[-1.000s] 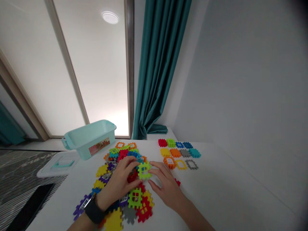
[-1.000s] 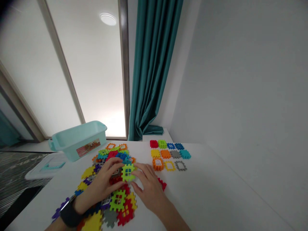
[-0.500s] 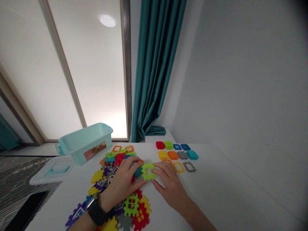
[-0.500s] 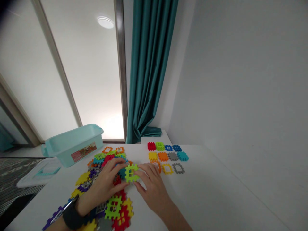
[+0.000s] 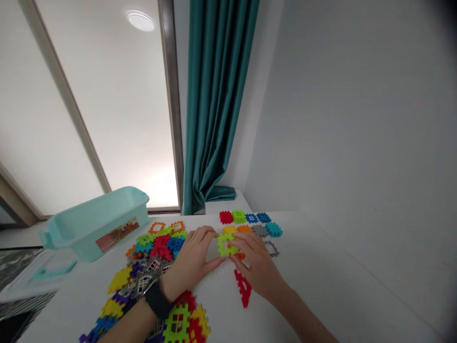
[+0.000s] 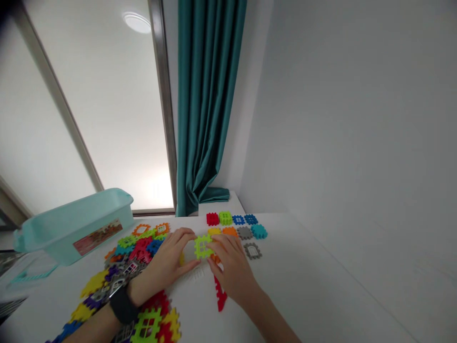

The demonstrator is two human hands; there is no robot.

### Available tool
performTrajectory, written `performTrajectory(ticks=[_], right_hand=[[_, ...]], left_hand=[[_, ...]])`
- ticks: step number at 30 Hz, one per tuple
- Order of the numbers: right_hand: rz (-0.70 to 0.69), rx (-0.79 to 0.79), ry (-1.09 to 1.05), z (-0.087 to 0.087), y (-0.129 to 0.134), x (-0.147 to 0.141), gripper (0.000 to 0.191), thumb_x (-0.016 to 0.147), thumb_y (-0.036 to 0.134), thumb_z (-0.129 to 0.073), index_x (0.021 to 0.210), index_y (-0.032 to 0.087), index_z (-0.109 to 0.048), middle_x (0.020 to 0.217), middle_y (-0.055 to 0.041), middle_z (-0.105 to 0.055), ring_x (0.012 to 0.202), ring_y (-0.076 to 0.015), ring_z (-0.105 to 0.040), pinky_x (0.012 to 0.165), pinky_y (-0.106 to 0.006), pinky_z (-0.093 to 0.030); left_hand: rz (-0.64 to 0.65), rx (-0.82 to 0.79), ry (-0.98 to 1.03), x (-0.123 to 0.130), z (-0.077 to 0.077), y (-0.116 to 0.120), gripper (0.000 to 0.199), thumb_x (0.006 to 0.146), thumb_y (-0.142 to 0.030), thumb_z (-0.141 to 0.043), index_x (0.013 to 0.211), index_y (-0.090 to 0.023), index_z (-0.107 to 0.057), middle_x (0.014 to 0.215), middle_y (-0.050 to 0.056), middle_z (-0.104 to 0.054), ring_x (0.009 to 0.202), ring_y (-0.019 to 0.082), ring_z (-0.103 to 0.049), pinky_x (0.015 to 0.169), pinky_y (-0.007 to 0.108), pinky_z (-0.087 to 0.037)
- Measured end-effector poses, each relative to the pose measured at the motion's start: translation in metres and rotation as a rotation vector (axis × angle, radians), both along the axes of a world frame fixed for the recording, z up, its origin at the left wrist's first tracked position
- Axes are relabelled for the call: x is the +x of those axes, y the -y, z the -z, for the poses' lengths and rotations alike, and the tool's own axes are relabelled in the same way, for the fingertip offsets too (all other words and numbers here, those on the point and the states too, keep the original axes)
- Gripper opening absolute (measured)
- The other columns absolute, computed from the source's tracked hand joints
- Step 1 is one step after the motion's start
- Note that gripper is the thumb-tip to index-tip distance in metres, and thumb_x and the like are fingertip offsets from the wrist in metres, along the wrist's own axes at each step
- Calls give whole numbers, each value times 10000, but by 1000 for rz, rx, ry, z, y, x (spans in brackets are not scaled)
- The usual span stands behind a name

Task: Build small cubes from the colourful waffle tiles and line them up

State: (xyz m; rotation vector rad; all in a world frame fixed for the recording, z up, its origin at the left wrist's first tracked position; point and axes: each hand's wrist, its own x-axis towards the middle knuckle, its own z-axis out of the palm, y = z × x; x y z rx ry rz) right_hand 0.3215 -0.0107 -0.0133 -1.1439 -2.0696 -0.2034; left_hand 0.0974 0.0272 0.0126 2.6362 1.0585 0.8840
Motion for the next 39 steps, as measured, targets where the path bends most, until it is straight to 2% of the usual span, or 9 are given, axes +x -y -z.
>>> performTrajectory(ticks=[4,9,14,19,24,29,39], right_hand=[[54,-25,7,5,-18,27,250,941,194,-545,1178,245,-605,1237,-88,-686,1192,-287,-600,1040,-509,-452],[140,-116,-47,11,-48,60,247,918,222,-551,1155,236,-617,1185,-100,-704,1146,-277,-617,1025,-485,-466],[175,-154,-48,16,-79,78,256,893,193,-545,1131,224,-636,1165,-95,-707,1132,-264,-610,1016,-463,-465],[182,-207,-26,19,-110,84,250,882,175,-562,1107,219,-661,1190,-82,-706,1125,-257,-604,1015,-444,-448],[190,-250,-3,22,-134,87,232,883,175,-587,1092,217,-678,1193,-76,-710,1122,-248,-603,1021,-422,-432],[192,-282,2,27,-145,89,248,888,183,-599,1118,224,-684,1200,-71,-713,1130,-248,-605,1027,-425,-424],[191,-307,10,34,-147,91,297,881,170,-602,1155,244,-687,1212,-59,-713,1149,-244,-607,1040,-417,-422]], left_hand=[[-21,-38,-168,10,2,-16,440,945,-366,-629,1338,-225,-493,1270,106,-619,1164,305,-590,978,466,-467],[-3,-100,-367,10,7,-35,337,936,-327,-604,1259,-232,-590,1263,96,-640,1159,306,-606,983,468,-466],[48,-103,-387,7,17,-38,303,946,-344,-576,1223,-232,-629,1317,107,-627,1206,295,-590,1012,451,-467],[64,-160,-398,4,24,-36,270,941,-318,-585,1190,-244,-658,1307,101,-640,1207,310,-596,1009,483,-475],[69,-174,-329,2,30,-37,272,932,-291,-593,1193,-258,-660,1323,90,-638,1229,303,-591,1009,452,-494],[64,-204,-347,2,30,-36,302,931,-277,-595,1228,-269,-654,1365,92,-622,1259,316,-577,1028,492,-491],[60,-238,-352,4,24,-36,327,906,-268,-623,1231,-275,-660,1381,88,-618,1286,315,-564,1047,493,-485]])
